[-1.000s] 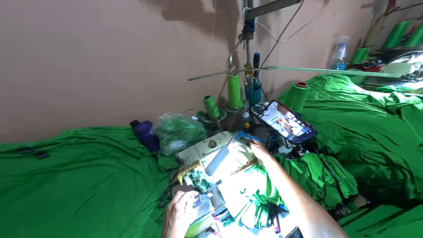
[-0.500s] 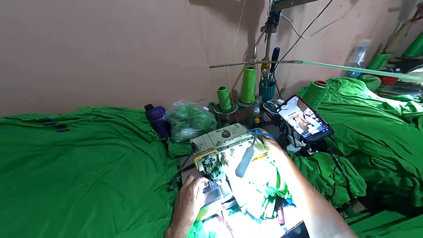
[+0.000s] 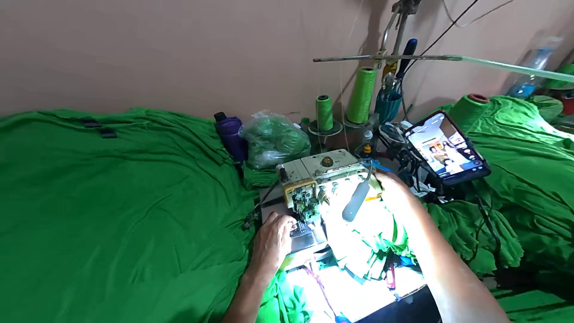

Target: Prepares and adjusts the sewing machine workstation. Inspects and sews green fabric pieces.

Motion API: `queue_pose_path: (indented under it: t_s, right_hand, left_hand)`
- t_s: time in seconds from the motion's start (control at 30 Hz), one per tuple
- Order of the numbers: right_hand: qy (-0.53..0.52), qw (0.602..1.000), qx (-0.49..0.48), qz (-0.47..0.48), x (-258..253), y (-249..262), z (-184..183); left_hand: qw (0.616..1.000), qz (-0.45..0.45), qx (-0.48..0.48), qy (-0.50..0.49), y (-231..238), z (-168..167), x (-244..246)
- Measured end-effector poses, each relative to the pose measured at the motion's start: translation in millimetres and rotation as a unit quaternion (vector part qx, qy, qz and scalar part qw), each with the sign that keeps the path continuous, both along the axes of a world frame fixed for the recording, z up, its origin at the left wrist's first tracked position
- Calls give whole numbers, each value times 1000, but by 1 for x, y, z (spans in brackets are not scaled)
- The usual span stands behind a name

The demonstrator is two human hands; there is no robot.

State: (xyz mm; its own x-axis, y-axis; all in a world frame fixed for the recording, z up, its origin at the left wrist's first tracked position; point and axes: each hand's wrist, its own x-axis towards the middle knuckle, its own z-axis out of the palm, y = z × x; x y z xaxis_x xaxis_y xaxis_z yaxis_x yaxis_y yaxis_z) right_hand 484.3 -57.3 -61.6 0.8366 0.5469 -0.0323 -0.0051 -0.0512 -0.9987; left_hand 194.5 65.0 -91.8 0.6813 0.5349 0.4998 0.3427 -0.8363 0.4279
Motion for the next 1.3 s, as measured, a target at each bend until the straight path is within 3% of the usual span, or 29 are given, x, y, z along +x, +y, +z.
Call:
queue_pose_path:
  t_s: [0.23,0.53,0.63,0.73,0.9,1.07,1.2,1.3]
  right_hand:
    - [-94,995,-30,8,-38,-34,4]
    - [-68,997,-21,5,-31,-30,10]
    - [-174,978,-110,48,-39,-41,25]
    - [-304,938,-166,1,-44,-59,36]
    - [-479,877,-37,-19,-46,-78,39]
    - [-515,856,15,45,-26,-55,41]
    - [-532,841,27,95,-17,-38,38]
    - [-530,842,51,86,-19,-33,31]
  left_hand:
    - [999,-4,-39,-12,0,1,2]
    - [999,0,-28,-17,0,0,3]
    - [1000,0,-22,-21,0,-1,3]
    - [1000,2,-11,-17,1,-2,4]
    - [999,14,5,-49,1,-4,3]
    - [946,14,212,-246,-15,2,-1]
    - [964,-87,154,-200,-50,22,2]
    - [976,-93,117,-156,-69,38,24]
